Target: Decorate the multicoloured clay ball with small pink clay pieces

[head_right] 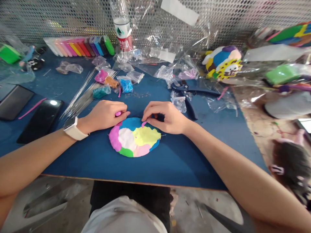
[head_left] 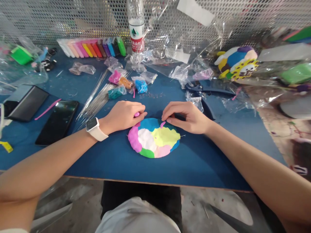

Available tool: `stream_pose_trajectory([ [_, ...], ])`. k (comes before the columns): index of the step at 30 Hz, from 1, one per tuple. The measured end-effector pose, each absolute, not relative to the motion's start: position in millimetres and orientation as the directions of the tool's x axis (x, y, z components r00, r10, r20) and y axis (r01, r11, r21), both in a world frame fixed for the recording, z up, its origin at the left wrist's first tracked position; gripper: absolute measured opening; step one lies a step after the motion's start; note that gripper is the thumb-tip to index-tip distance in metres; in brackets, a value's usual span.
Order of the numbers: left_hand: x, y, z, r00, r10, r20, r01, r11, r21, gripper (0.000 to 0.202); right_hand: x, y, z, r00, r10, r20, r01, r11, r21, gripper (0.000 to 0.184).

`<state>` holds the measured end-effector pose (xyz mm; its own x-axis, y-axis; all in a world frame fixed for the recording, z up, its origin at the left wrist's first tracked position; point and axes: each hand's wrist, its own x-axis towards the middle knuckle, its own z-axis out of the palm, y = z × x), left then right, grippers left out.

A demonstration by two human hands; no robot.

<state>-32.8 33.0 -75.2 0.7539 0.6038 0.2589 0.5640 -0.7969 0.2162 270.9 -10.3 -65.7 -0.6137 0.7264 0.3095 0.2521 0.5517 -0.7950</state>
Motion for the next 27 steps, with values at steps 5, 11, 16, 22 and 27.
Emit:
stream_pose_trajectory([
  [5,-31.8,33.0,-74.0,0.753,0.603,0.264,0.564,-0.798,0.213,0.037,268.9,-11.9,-60.6,-0.68,0.632,0.373,0.298,0.702,-0.647,0.015],
  [11,-31.7,33.0,-74.4,0.749,0.61,0.258,0.563,-0.791,0.238,0.037,267.0,-12.0,-64.6,-0.685,0.633,0.362,0.315,0.705,-0.636,0.019],
  [16,-31.7,32.9,-74.2,0.748,0.617,0.244,0.566,-0.785,0.252,0.037,268.0,-11.2,-66.7,-0.685,0.626,0.372,0.327,0.721,-0.612,0.021],
  [22,-31.8,33.1,-74.7,0.746,0.62,0.244,0.572,-0.784,0.241,0.035,262.4,-18.1,-61.3,-0.648,0.674,0.356,0.401,0.699,-0.592,0.014],
  [27,-31.7,32.9,-74.3,0.74,0.629,0.238,0.579,-0.776,0.249,0.035,255.7,-25.8,-60.3,-0.602,0.72,0.345,0.463,0.666,-0.584,0.011],
])
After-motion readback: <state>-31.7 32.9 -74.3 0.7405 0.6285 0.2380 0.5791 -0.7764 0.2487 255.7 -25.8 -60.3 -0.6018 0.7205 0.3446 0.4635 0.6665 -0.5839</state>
